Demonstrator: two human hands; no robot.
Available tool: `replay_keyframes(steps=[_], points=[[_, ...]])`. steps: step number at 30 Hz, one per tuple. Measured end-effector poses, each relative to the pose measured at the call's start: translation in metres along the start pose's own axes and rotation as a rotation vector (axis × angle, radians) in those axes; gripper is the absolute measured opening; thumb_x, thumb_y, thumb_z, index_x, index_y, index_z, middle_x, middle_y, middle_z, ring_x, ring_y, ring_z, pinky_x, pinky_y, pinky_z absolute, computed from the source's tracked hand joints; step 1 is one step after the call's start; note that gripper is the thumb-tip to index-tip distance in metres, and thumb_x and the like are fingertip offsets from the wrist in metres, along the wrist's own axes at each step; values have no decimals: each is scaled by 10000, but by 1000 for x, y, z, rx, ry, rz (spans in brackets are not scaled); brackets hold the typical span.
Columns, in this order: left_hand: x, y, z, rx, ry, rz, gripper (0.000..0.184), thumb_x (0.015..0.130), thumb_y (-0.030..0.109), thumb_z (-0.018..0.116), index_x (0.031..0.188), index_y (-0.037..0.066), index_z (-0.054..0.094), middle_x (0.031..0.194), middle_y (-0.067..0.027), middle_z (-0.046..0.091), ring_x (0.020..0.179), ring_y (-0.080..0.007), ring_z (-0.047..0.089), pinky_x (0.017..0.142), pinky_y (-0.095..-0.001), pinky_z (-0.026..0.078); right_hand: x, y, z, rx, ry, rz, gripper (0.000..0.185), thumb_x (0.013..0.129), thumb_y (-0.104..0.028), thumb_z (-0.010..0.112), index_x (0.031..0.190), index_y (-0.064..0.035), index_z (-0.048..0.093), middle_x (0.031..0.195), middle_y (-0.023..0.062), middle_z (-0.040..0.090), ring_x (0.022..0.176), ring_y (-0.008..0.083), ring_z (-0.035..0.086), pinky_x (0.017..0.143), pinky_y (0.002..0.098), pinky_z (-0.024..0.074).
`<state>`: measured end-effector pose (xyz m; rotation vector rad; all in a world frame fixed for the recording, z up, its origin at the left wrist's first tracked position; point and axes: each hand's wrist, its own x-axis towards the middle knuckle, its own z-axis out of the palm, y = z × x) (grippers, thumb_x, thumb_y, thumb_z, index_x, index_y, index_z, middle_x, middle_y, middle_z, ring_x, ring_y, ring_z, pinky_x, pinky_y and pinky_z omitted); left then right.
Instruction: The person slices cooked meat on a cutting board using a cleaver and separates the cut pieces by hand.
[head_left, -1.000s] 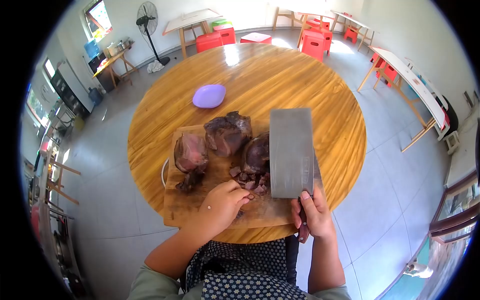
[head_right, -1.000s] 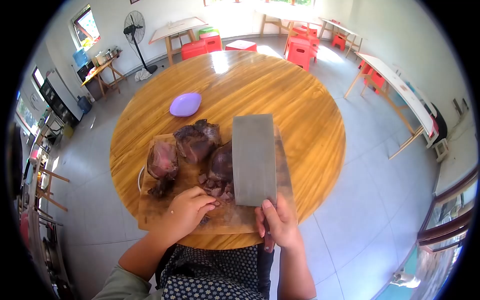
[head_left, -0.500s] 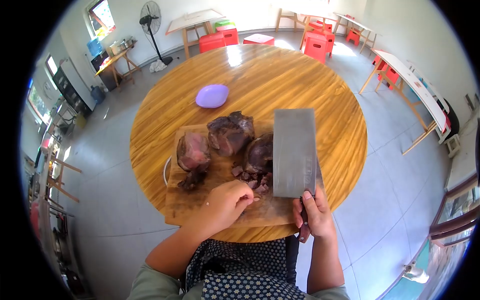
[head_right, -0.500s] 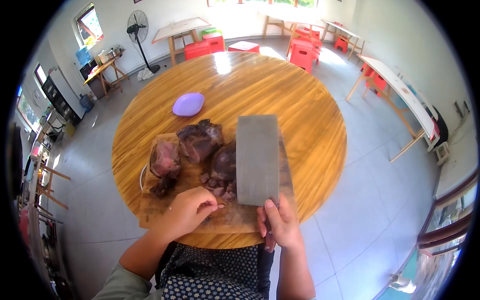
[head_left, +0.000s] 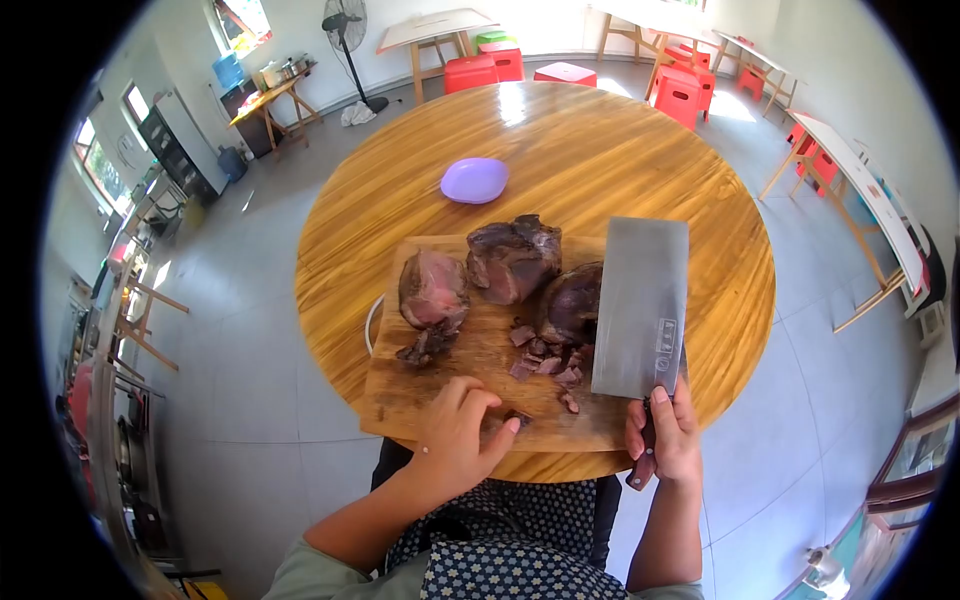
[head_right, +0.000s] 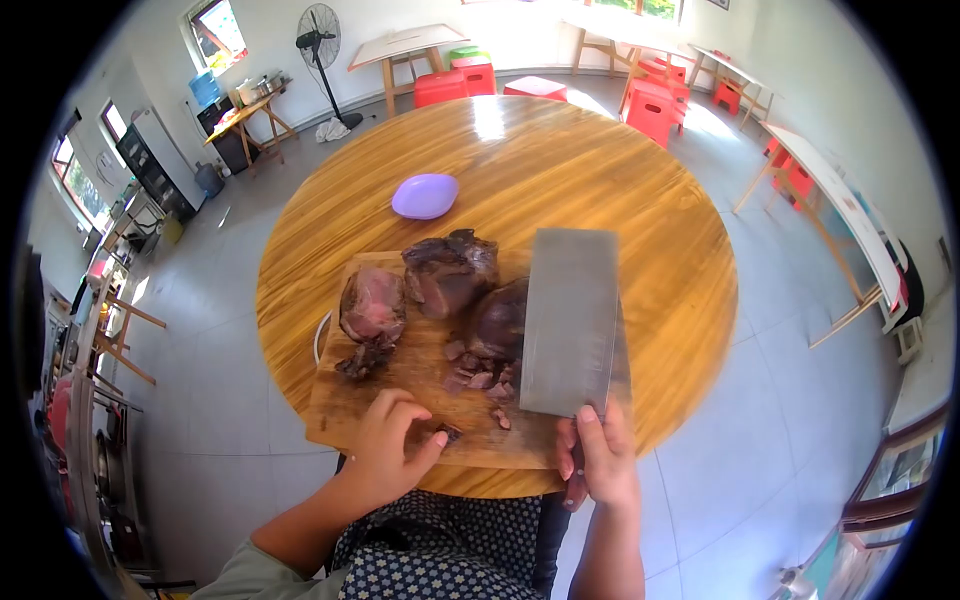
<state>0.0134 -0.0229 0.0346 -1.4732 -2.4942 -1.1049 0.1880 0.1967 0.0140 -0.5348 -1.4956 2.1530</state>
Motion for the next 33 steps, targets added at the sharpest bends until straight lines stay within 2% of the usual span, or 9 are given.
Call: replay_keyframes(steps=[3, 9, 15, 16, 23, 25, 28, 29, 33], points=[[-3, -3, 10, 11, -19, 41, 283, 860, 212, 746, 1019, 27, 603, 1046, -158, 575, 966, -357, 582, 799, -451, 474, 1, -2, 2, -12, 5, -3, 199, 1094, -207, 420, 1221, -57, 450, 800, 50, 530, 527, 121, 525, 414, 239, 434], [-3, -7, 17, -204, -40, 119, 339, 791, 66, 813, 1043, 35, 588, 1070, -150, 613, 935, -327, 614, 797, -396, 503, -2, -3, 2, -34, 34, -1, 216, 1095, -209, 420, 1245, -57, 450, 799, 54, 526, 526, 121, 517, 437, 241, 437], [-4, -3, 5, -307, 195, 347, 413, 754, -23, 832, 1074, 24, 575, 1096, -155, 611, 954, -275, 626, 803, -358, 538, 0, 1, 1, -21, 18, -9, 276, 1103, -218, 402, 1335, -70, 417, 777, 54, 502, 493, 119, 496, 424, 243, 429], [-4, -3, 5, -310, 233, 346, 415, 749, -2, 846, 1074, 35, 591, 1095, -137, 629, 957, -285, 634, 809, -365, 531, 1, 3, 0, -42, 13, -19, 331, 1110, -226, 381, 1410, -86, 391, 759, 51, 481, 462, 116, 478, 408, 244, 422], [2, -4, 9, -273, 253, 322, 421, 749, 33, 847, 1099, 50, 613, 1086, -119, 647, 948, -296, 636, 811, -382, 503, -2, 3, 0, -44, 20, -22, 351, 1112, -218, 378, 1441, -96, 373, 760, 52, 480, 460, 117, 472, 410, 247, 422], [8, -5, 13, -177, 210, 320, 417, 769, 63, 838, 1114, 49, 605, 1110, -129, 633, 955, -299, 623, 821, -395, 489, -2, -4, 7, 30, 45, 6, 222, 1099, -211, 426, 1266, -69, 453, 788, 56, 519, 515, 123, 506, 442, 242, 435], [9, -13, 27, -11, 110, 236, 388, 813, 144, 811, 1129, 55, 605, 1150, -130, 622, 984, -314, 599, 847, -425, 453, -3, 6, 1, 45, 52, -24, 235, 1101, -223, 426, 1289, -87, 459, 787, 52, 512, 509, 119, 504, 420, 234, 426], [9, -16, 30, 30, 42, 169, 368, 836, 195, 793, 1129, 61, 614, 1166, -121, 625, 1006, -325, 589, 864, -441, 432, -1, 10, -1, 5, 44, -50, 322, 1111, -235, 400, 1405, -105, 427, 750, 55, 481, 447, 115, 447, 402, 240, 407], [5, -9, 12, 53, 98, 149, 362, 859, 224, 770, 1138, 47, 621, 1215, -121, 609, 1073, -329, 578, 904, -442, 426, -1, 8, 0, 22, 87, -14, 371, 1109, -238, 401, 1457, -113, 393, 732, 47, 473, 437, 106, 439, 385, 241, 401]])
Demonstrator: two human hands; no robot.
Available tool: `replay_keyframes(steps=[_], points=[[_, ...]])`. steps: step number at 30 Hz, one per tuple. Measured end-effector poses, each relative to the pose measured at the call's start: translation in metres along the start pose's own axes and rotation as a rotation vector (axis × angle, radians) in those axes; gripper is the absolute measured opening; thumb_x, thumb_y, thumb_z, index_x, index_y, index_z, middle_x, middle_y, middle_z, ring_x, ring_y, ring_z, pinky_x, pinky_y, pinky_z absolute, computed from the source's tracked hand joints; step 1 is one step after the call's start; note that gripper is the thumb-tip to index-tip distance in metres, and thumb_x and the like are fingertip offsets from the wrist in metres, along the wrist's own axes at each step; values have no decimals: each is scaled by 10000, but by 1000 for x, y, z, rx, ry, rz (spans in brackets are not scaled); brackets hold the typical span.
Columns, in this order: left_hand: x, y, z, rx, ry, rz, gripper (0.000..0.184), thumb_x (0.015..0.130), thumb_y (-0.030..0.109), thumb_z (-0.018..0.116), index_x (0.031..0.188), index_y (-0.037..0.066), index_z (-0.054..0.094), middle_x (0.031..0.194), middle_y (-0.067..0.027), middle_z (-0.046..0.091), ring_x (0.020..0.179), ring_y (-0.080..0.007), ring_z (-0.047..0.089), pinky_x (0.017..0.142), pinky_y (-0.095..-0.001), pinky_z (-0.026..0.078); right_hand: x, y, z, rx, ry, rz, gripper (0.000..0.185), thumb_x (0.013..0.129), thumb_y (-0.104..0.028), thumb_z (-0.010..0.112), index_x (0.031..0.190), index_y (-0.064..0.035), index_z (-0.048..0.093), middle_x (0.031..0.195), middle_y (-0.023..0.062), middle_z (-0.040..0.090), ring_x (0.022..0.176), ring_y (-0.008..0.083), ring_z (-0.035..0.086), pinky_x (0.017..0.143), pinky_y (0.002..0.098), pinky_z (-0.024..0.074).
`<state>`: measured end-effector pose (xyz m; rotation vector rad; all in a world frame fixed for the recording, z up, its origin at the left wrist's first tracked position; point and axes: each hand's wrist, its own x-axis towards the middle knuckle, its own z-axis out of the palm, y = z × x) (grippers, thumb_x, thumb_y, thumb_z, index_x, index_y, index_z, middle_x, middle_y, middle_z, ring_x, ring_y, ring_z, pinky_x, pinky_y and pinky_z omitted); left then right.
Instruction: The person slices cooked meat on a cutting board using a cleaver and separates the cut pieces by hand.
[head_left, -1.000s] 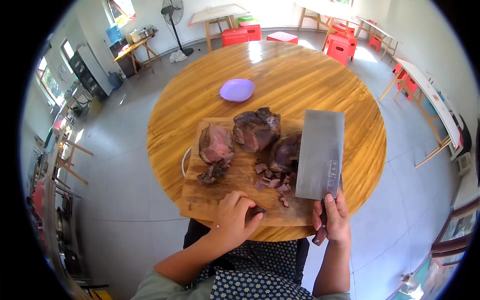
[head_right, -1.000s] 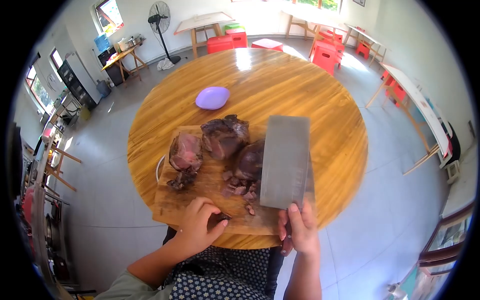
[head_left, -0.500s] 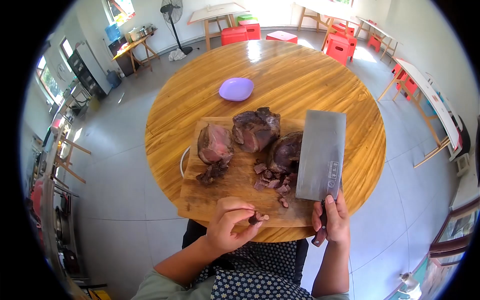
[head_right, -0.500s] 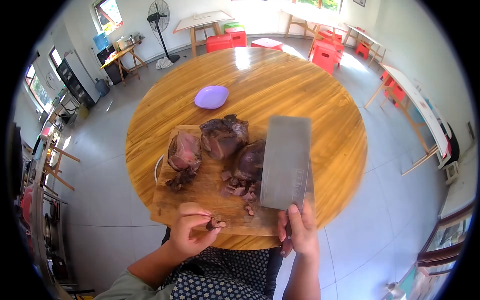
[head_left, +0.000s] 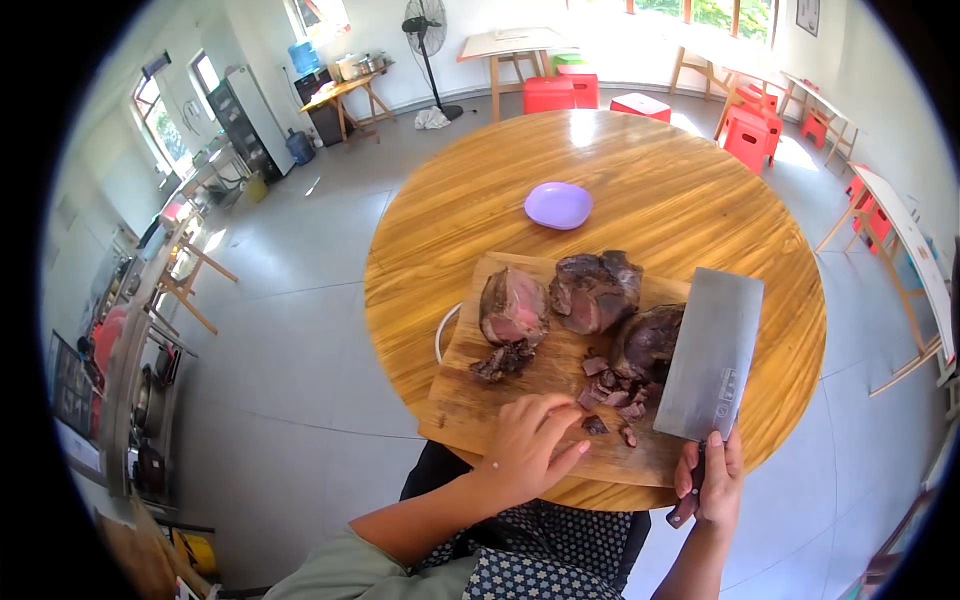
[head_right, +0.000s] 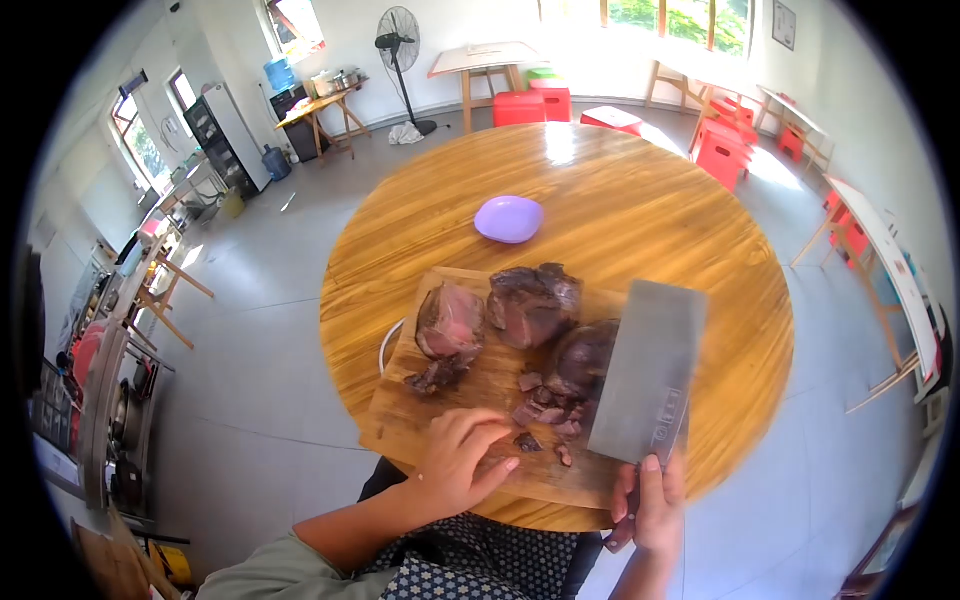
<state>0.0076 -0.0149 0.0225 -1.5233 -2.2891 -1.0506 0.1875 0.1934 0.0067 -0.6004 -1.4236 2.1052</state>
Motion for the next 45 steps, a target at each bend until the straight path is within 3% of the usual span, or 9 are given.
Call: replay_keyframes(steps=[8, 10, 12, 16, 19, 21, 34, 43, 45], points=[[-5, -57, -44, 157, 317, -289, 386, 840, 105, 766, 1165, 12, 581, 1217, -202, 562, 1148, -391, 550, 1002, -436, 441, 2, 0, -2, 28, -13, 28, 364, 1099, -235, 408, 1440, -112, 379, 763, 60, 506, 469, 124, 481, 386, 246, 416], [-7, -67, -50, 162, 316, -274, 396, 850, 96, 761, 1181, 6, 564, 1191, -190, 573, 1104, -368, 573, 967, -417, 468, 2, 2, -2, 50, -20, 22, 364, 1099, -226, 400, 1443, -111, 373, 761, 63, 504, 465, 126, 477, 387, 246, 416], [-8, -74, -52, -65, 172, -494, 341, 860, 87, 752, 1145, 18, 579, 1173, -167, 590, 1058, -332, 601, 921, -397, 491, 3, 2, -2, -8, -35, -21, 369, 1108, -245, 405, 1457, -127, 383, 725, 42, 471, 443, 102, 430, 379, 244, 401], [-10, -76, -53, -64, 109, -414, 290, 859, 91, 752, 1102, 37, 602, 1160, -152, 604, 1030, -322, 616, 896, -374, 499, 3, 2, -4, -5, -26, -13, 349, 1109, -244, 404, 1440, -135, 394, 724, 45, 472, 442, 108, 432, 379, 247, 403], [-13, -58, -54, -1, 119, -264, 254, 855, 94, 759, 1070, 63, 627, 1193, -145, 602, 1053, -339, 609, 892, -384, 499, 1, 1, -4, 22, -28, 4, 350, 1101, -224, 402, 1427, -97, 387, 755, 61, 505, 470, 128, 485, 394, 249, 422], [-18, -51, -54, 133, 45, -82, 273, 844, 99, 773, 1074, 70, 628, 1228, -140, 593, 1080, -349, 602, 907, -398, 496, 2, 1, -1, -10, -8, 0, 337, 1110, -247, 404, 1432, -145, 402, 724, 49, 474, 447, 115, 440, 381, 251, 403], [-9, -50, -51, -41, 154, -231, 429, 821, 143, 810, 1150, 36, 557, 1211, -179, 590, 1109, -368, 590, 942, -419, 479, 5, -7, 3, 5, -82, 4, 324, 1106, -218, 381, 1395, -72, 379, 773, 68, 500, 488, 141, 488, 416, 260, 438], [-1, -50, -43, -19, 42, -434, 380, 831, 198, 820, 1069, 11, 591, 1044, -115, 657, 888, -254, 661, 788, -391, 535, 3, -3, 2, -33, -17, 14, 348, 1111, -244, 389, 1430, -103, 396, 736, 51, 468, 451, 114, 430, 400, 247, 404], [1, -53, -52, -378, -18, -657, 319, 890, 162, 779, 1088, 12, 579, 1061, -82, 654, 931, -190, 653, 805, -350, 539, 4, -2, 1, -23, -29, 6, 356, 1111, -244, 390, 1441, -110, 391, 736, 50, 469, 449, 114, 431, 399, 246, 405]])
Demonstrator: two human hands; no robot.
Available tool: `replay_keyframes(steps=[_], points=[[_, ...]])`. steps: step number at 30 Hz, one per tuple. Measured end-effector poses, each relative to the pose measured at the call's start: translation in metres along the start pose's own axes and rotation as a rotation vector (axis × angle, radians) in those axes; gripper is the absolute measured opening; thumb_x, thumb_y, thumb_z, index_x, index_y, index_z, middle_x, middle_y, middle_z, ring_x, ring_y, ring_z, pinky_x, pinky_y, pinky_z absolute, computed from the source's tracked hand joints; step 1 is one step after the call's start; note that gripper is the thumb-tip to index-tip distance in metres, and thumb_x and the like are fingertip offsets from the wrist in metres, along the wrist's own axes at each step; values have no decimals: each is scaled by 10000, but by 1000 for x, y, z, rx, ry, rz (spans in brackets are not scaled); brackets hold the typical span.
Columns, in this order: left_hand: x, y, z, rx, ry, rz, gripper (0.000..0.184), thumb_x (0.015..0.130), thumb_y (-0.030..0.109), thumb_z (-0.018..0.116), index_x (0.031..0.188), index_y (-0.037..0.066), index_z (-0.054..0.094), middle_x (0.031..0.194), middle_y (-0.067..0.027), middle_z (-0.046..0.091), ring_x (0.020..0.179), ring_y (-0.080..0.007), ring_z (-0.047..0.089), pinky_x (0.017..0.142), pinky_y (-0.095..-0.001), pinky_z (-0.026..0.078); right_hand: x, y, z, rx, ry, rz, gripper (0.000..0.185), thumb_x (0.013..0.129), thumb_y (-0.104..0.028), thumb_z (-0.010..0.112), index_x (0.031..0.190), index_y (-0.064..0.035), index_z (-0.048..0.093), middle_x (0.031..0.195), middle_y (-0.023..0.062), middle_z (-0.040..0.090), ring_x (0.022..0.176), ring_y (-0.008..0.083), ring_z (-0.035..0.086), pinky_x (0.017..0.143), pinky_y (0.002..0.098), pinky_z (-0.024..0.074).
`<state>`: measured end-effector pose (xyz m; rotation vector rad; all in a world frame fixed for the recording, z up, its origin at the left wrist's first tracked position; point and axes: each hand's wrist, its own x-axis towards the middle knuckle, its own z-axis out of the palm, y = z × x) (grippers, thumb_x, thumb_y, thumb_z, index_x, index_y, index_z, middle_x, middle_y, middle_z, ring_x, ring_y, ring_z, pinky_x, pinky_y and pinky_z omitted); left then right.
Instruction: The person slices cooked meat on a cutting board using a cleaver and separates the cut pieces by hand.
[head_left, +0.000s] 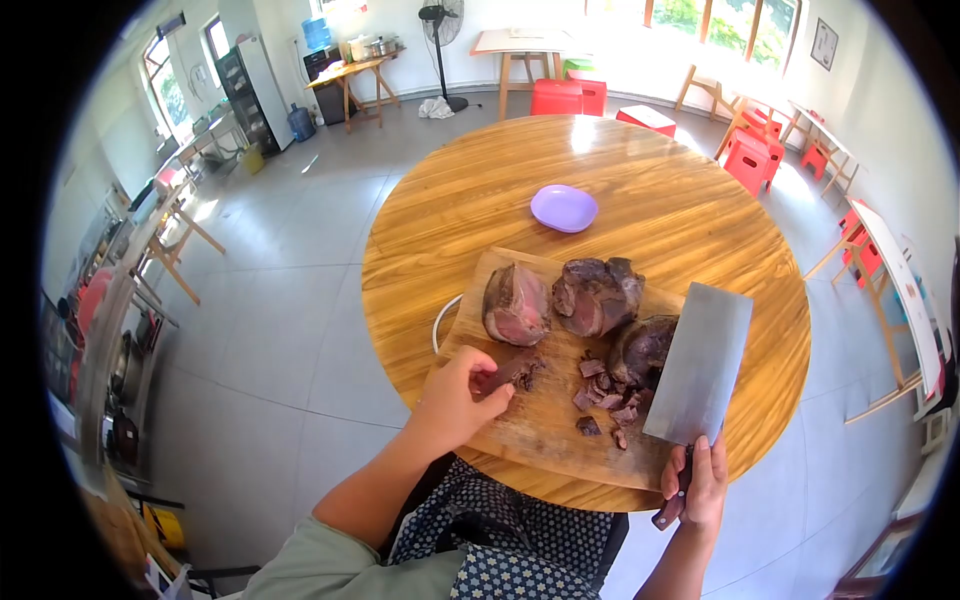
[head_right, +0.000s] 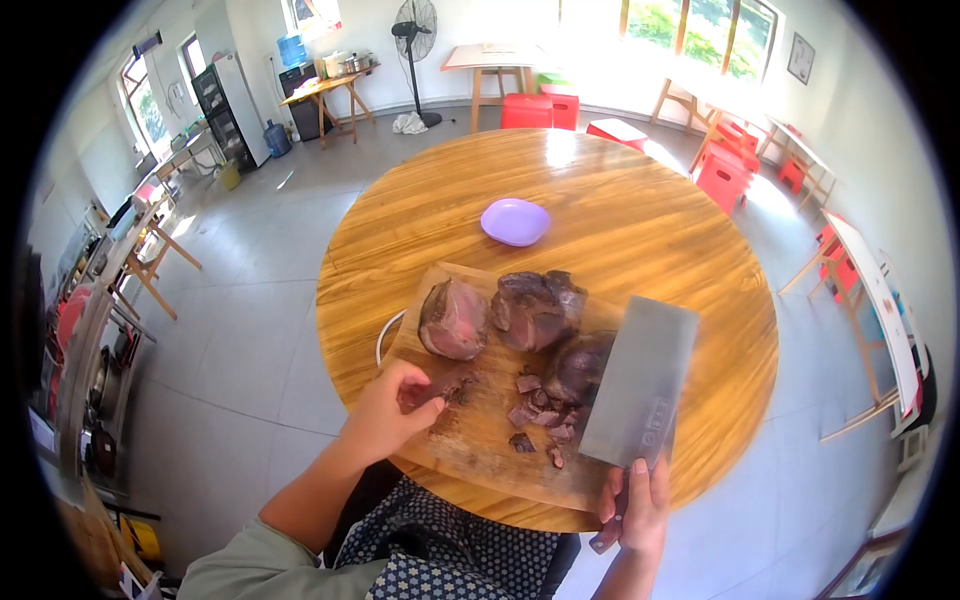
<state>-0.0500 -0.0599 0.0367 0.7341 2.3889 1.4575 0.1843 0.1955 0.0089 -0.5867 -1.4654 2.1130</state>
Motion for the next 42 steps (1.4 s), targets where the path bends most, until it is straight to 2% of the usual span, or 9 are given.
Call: replay_keyframes(steps=[1, 3, 9, 13, 16, 18, 19, 21, 42], points=[[0, -2, -3, 5, -5, 0, 319, 890, 162, 779, 1088, 12, 579, 1061, -82, 654, 931, -190, 653, 805, -350, 539, 0, 1, 0, 8, -13, -8, 365, 1110, -244, 392, 1452, -117, 385, 736, 50, 469, 447, 113, 431, 397, 246, 407], [0, -6, -8, -535, -115, -139, 240, 970, 148, 698, 1136, 35, 567, 1088, -50, 647, 944, -147, 640, 829, -301, 522, -1, 2, 0, 12, -1, -7, 376, 1110, -243, 393, 1467, -125, 376, 735, 49, 469, 446, 112, 435, 396, 245, 408], [-4, -10, -19, -1041, -294, -260, 168, 1006, 95, 628, 1163, 66, 574, 1096, -27, 634, 1017, -119, 615, 918, -299, 504, -1, 4, -5, 23, 7, 0, 405, 1108, -237, 399, 1498, -138, 354, 733, 48, 465, 445, 110, 445, 392, 240, 408], [-7, -6, -20, -1103, -325, -282, 191, 997, 59, 626, 1181, 71, 574, 1100, -25, 635, 1035, -125, 614, 937, -311, 506, -2, 1, -1, -5, 0, -18, 409, 1104, -235, 405, 1492, -111, 359, 739, 50, 467, 449, 109, 443, 396, 236, 405], [-8, -7, -16, -865, -286, -132, 198, 970, 64, 672, 1150, 53, 589, 1112, -30, 643, 1031, -141, 625, 910, -333, 524, -4, -4, 2, -6, 39, 26, 409, 1103, -237, 406, 1485, -96, 363, 748, 54, 473, 454, 109, 443, 400, 235, 406], [-6, -1, -10, -213, -75, 277, 232, 893, 60, 755, 1074, 29, 614, 1111, -81, 654, 991, -209, 655, 854, -356, 541, -4, -4, 2, -8, 39, 23, 408, 1103, -234, 404, 1486, -97, 362, 752, 55, 474, 455, 110, 444, 402, 236, 409], [-6, 0, -9, -217, -80, 273, 232, 893, 60, 755, 1074, 29, 614, 1111, -81, 654, 991, -209, 655, 854, -356, 541, -5, -3, 1, -10, 30, 19, 407, 1104, -231, 402, 1487, -98, 361, 755, 55, 476, 457, 111, 445, 405, 237, 412], [-5, -1, -7, 355, 60, 598, 320, 801, 29, 826, 1047, 31, 620, 1122, -127, 656, 966, -271, 658, 809, -364, 549, -6, -3, 3, -3, 37, 20, 403, 1104, -226, 399, 1484, -98, 363, 755, 56, 475, 458, 112, 446, 407, 237, 414], [-31, -3, -4, 354, 15, 681, 344, 818, 176, 818, 1104, 36, 688, 1179, -154, 627, 989, -329, 637, 840, -409, 526, -2, -3, 4, -59, -5, -26, 382, 1099, -221, 401, 1455, -84, 374, 773, 56, 500, 486, 113, 494, 385, 229, 412]])
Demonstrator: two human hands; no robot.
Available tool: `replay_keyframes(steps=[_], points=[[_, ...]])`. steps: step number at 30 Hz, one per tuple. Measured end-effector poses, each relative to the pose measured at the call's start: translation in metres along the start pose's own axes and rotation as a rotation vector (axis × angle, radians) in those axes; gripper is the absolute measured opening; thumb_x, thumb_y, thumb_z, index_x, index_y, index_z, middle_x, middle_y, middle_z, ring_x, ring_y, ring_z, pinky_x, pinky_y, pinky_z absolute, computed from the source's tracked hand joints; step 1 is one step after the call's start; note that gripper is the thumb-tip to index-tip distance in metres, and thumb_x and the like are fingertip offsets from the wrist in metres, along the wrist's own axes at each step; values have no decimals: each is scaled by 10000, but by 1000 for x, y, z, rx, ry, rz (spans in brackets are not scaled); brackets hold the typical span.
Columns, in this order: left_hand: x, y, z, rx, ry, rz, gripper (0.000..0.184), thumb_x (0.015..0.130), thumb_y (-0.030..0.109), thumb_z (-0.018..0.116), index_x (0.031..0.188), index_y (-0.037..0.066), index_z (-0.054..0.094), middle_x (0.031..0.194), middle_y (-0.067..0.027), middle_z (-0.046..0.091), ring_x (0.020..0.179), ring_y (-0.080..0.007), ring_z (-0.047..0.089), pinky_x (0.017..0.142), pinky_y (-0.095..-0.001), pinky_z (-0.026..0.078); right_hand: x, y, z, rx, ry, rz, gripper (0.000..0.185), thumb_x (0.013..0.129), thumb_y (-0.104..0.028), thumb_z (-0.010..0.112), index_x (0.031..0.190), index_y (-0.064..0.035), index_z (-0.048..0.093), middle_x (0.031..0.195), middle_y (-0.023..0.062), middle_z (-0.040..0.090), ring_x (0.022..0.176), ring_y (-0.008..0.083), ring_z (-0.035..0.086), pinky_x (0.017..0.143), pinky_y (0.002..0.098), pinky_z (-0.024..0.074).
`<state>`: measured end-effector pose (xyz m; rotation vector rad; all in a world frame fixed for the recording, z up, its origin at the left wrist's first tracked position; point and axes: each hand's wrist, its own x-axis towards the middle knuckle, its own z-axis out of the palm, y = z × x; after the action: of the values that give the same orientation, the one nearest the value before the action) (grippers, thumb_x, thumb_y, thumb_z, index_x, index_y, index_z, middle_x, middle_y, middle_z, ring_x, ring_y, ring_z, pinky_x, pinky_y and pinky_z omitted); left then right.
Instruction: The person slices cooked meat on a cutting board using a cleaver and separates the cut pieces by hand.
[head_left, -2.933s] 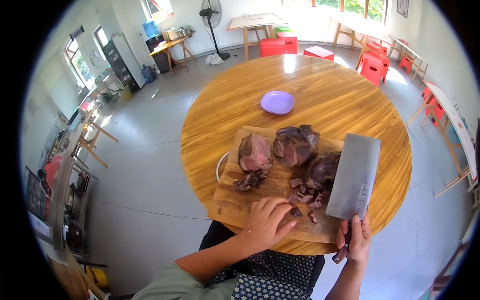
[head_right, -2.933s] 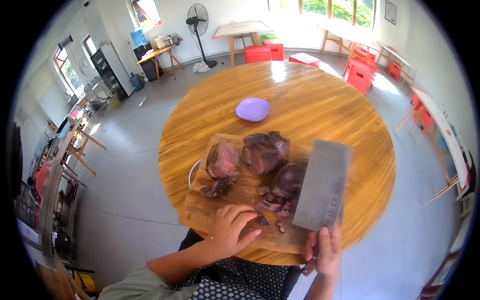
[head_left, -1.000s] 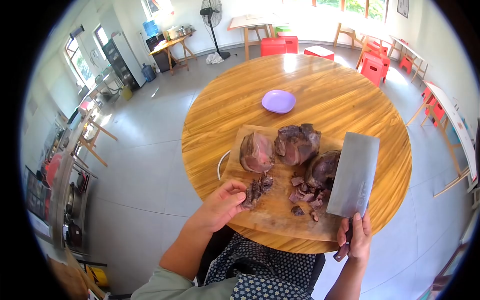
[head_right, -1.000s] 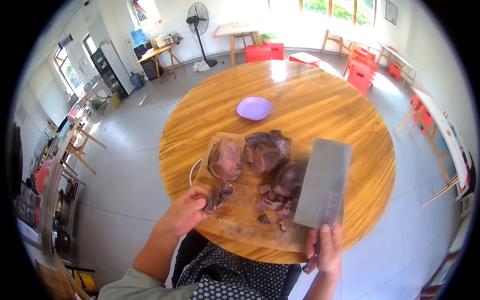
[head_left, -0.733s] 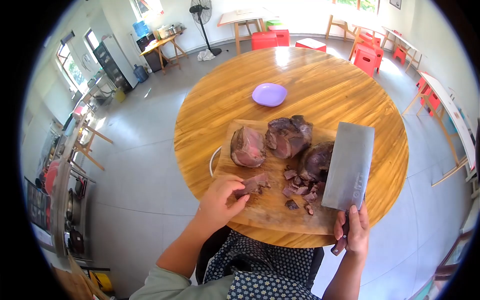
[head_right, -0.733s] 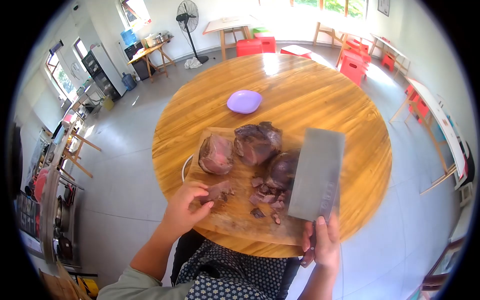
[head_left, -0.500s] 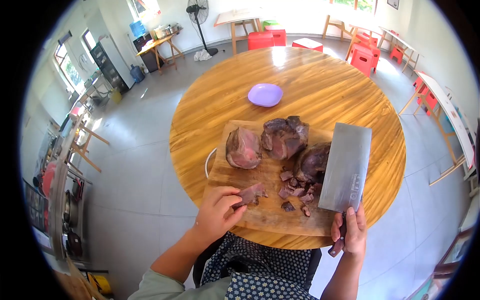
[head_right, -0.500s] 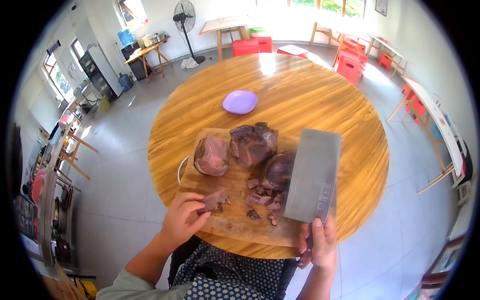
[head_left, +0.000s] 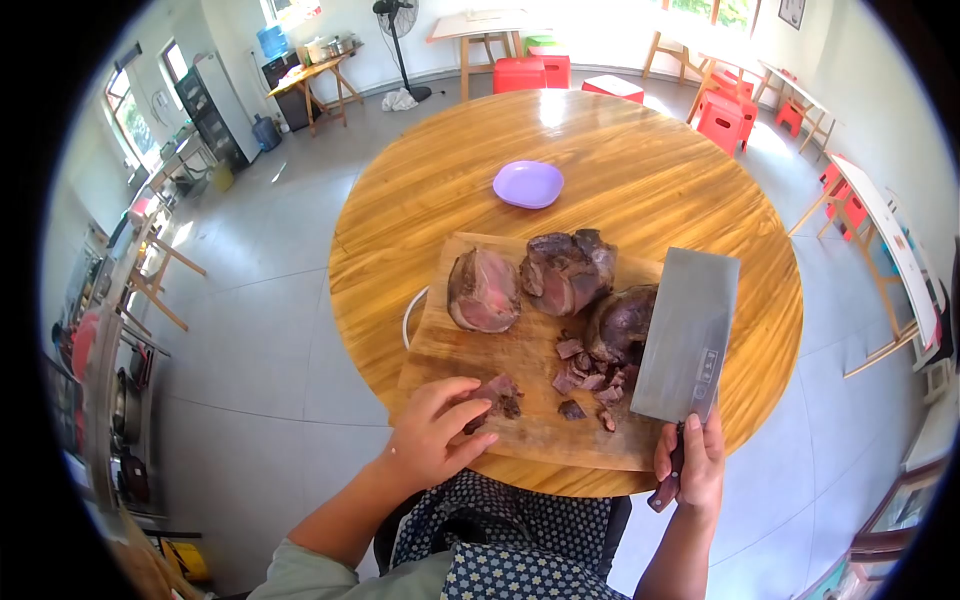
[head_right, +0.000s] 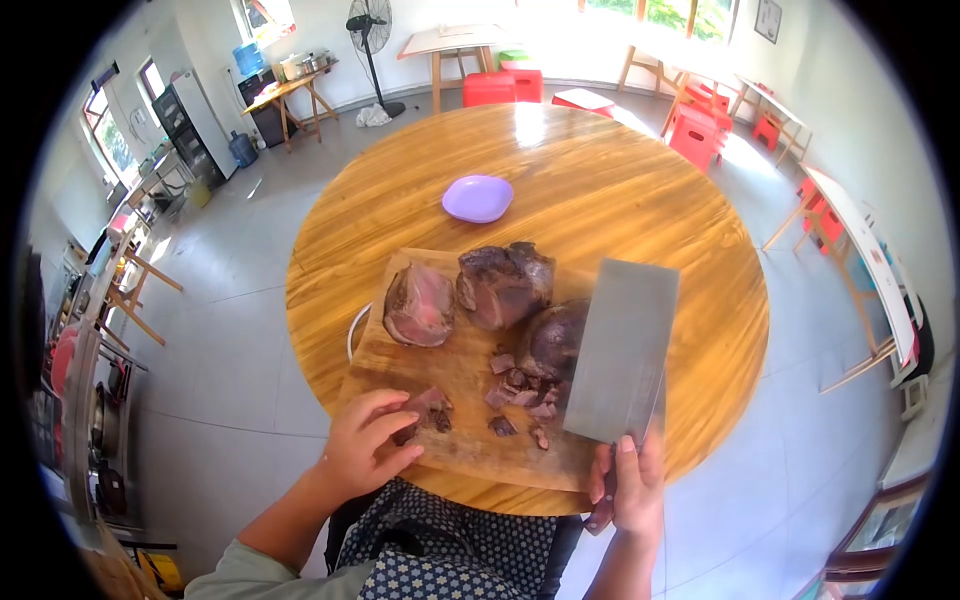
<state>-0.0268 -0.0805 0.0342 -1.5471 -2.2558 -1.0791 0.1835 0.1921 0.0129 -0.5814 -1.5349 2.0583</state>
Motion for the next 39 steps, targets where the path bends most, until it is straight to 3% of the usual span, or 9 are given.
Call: replay_keyframes(steps=[5, 7, 9, 10, 11, 13, 14, 21, 39], points=[[10, -8, 8, 3, -22, 58, 338, 818, 126, 798, 1120, 21, 689, 1184, -159, 649, 999, -335, 656, 837, -409, 544, -9, -14, 11, -92, 54, 38, 440, 1103, -217, 400, 1509, -55, 345, 765, 53, 483, 483, 104, 471, 430, 227, 428], [8, -10, 11, 22, -54, 95, 330, 820, 112, 786, 1121, 16, 690, 1175, -160, 652, 1004, -343, 654, 858, -414, 538, -17, -30, 15, -259, -59, -21, 395, 1088, -206, 436, 1404, 23, 379, 759, 37, 524, 516, 93, 505, 425, 219, 420], [5, -10, 12, 68, -74, 122, 329, 818, 77, 762, 1130, 7, 688, 1164, -154, 662, 1010, -347, 650, 881, -419, 529, -31, -56, 28, -497, -115, -41, 430, 1095, -217, 432, 1414, 63, 368, 767, 22, 534, 545, 76, 503, 452, 219, 425], [5, -10, 12, 69, -80, 120, 329, 818, 77, 762, 1130, 7, 688, 1164, -154, 662, 1010, -347, 650, 881, -419, 529, -36, -69, 32, -711, -157, 20, 325, 1056, -155, 483, 1302, 54, 446, 776, 79, 598, 582, 182, 617, 504, 309, 504], [6, -9, 13, 46, -47, 98, 331, 818, 75, 760, 1135, 8, 690, 1169, -150, 663, 1011, -345, 648, 878, -419, 530, -39, -76, 35, -710, -155, 22, 325, 1056, -155, 483, 1302, 54, 446, 776, 79, 598, 582, 182, 617, 504, 309, 504], [8, -9, 16, 9, -17, 81, 334, 818, 72, 757, 1139, 9, 692, 1175, -145, 665, 1013, -343, 646, 875, -419, 531, -47, -88, 47, -1182, -342, -293, 326, 968, -106, 660, 1221, 52, 528, 759, 146, 617, 582, 335, 603, 538, 381, 474], [8, -10, 17, 14, -30, 86, 334, 816, 65, 754, 1140, 9, 693, 1187, -147, 662, 1021, -346, 642, 874, -419, 532, -47, -98, 63, -1148, -356, -180, 298, 916, -86, 701, 1134, 36, 538, 818, 199, 621, 673, 440, 608, 597, 465, 493], [3, -15, 17, 16, -79, 120, 342, 798, 34, 739, 1134, -13, 693, 1217, -142, 639, 1042, -347, 617, 886, -408, 536, -49, -75, 78, -1230, -504, -203, 156, 969, -122, 603, 1074, -34, 529, 937, 210, 593, 722, 447, 619, 614, 501, 510], [2, -16, 21, 64, -57, 135, 324, 782, 39, 739, 1102, 0, 705, 1228, -122, 652, 1054, -314, 628, 904, -381, 537, -50, -77, 94, -1221, -528, -107, 217, 971, -114, 613, 1140, -17, 516, 1005, 253, 592, 742, 468, 636, 595, 516, 520]])
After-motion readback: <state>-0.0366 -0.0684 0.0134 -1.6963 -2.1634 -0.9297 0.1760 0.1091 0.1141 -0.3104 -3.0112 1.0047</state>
